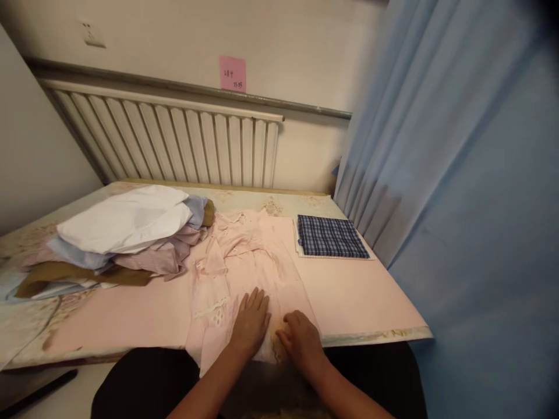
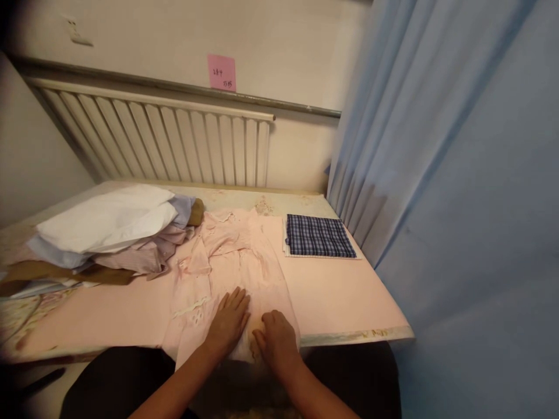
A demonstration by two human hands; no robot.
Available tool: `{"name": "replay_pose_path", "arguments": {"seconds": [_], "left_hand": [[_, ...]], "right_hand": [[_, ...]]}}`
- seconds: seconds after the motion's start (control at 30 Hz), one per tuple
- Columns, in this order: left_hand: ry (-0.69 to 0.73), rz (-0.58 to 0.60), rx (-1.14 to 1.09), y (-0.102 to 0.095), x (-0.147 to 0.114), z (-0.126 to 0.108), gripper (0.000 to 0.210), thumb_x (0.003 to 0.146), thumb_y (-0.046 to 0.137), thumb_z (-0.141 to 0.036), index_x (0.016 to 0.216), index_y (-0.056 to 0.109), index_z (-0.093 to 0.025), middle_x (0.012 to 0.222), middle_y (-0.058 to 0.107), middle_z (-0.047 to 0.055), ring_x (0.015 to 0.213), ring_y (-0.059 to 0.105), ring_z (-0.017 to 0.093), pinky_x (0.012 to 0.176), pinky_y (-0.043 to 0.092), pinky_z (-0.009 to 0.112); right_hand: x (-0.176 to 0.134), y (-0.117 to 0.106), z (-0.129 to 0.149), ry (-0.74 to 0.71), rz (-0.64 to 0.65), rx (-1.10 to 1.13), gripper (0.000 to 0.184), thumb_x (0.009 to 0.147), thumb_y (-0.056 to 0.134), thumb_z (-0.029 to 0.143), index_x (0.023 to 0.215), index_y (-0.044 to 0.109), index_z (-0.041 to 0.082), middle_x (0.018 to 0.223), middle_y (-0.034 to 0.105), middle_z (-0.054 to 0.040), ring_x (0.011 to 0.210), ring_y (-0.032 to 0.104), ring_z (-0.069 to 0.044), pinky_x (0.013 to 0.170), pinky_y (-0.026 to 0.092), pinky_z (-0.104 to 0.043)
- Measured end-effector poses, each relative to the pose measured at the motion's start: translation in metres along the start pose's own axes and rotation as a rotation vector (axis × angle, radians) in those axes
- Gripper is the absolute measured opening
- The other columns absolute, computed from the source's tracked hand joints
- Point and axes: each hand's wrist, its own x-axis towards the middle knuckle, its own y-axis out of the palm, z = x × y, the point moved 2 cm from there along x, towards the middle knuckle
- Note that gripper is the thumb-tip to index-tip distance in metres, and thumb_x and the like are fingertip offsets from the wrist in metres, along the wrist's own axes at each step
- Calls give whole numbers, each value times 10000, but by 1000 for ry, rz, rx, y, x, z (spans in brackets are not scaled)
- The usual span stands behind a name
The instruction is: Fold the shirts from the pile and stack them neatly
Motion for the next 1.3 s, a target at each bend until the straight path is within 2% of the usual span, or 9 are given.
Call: {"name": "replay_pose_path", "arguments": {"seconds": [0.13, 0.23, 0.4, 0.5, 0.7, 0.97, 1.17, 1.23, 1.3], "left_hand": [[-7, -8, 28, 8, 6, 0, 439, 901, 389, -236, 1321, 495, -167, 1407, 489, 128, 1351, 364, 272, 1091, 294, 509], [-12, -28, 63, 13, 4, 2, 452, 903, 379, -254, 1338, 482, -184, 1420, 476, 117, 1352, 365, 269, 1084, 306, 511], [-9, -50, 79, 18, 2, 4, 468, 895, 382, -252, 1352, 472, -202, 1417, 484, 97, 1339, 387, 266, 1079, 323, 501], [-11, -46, 82, 19, 3, 4, 471, 891, 384, -242, 1352, 475, -202, 1418, 484, 94, 1337, 391, 267, 1077, 327, 502], [-12, -30, 71, 15, 5, 3, 448, 906, 367, -246, 1326, 507, -179, 1412, 490, 98, 1324, 407, 278, 1069, 340, 504], [-20, -19, 76, 14, 5, 3, 449, 900, 370, -232, 1323, 508, -169, 1415, 487, 97, 1327, 402, 274, 1078, 326, 508], [-12, -17, 92, 16, 5, 4, 451, 900, 371, -237, 1328, 500, -172, 1416, 489, 79, 1328, 402, 263, 1081, 328, 488], [-12, -27, 87, 16, 4, 4, 452, 897, 377, -236, 1327, 500, -176, 1414, 492, 78, 1330, 398, 260, 1085, 320, 486], [-15, -40, 79, 16, 4, 4, 449, 897, 380, -239, 1325, 504, -186, 1409, 498, 76, 1331, 397, 256, 1090, 309, 483]], "right_hand": [[12, 14, -8, -30, -15, -135, 66, 778, 595, 176, 807, 541, 199, 889, 593, -67, 861, 537, -227, 765, 422, -317], [17, 19, -16, -9, 5, -143, 120, 803, 513, 101, 745, 523, 206, 829, 600, -51, 802, 548, -199, 720, 413, -285], [33, 3, -19, 97, 49, 59, 190, 819, 435, 81, 690, 499, 206, 697, 595, -13, 649, 534, -151, 591, 361, -238], [41, -7, -13, 97, 85, 186, 187, 783, 447, 80, 643, 478, 200, 638, 567, 9, 607, 498, -130, 552, 319, -220], [41, -2, -6, 22, 236, 309, 165, 725, 467, 66, 610, 484, 184, 622, 546, 29, 613, 471, -109, 565, 296, -205], [42, -16, -7, -2, 264, 427, 134, 717, 480, 73, 646, 515, 182, 611, 505, 53, 603, 449, -97, 560, 303, -194], [34, -8, -11, -22, 355, 440, 102, 700, 550, 89, 663, 588, 177, 631, 573, 46, 620, 507, -100, 566, 332, -188], [37, -11, -16, -38, 327, 454, 81, 731, 561, 125, 703, 608, 185, 644, 590, 42, 616, 524, -108, 569, 359, -193], [43, -18, -25, -27, 164, 407, 106, 782, 525, 144, 730, 605, 190, 672, 601, 25, 637, 542, -124, 599, 397, -214]]}}
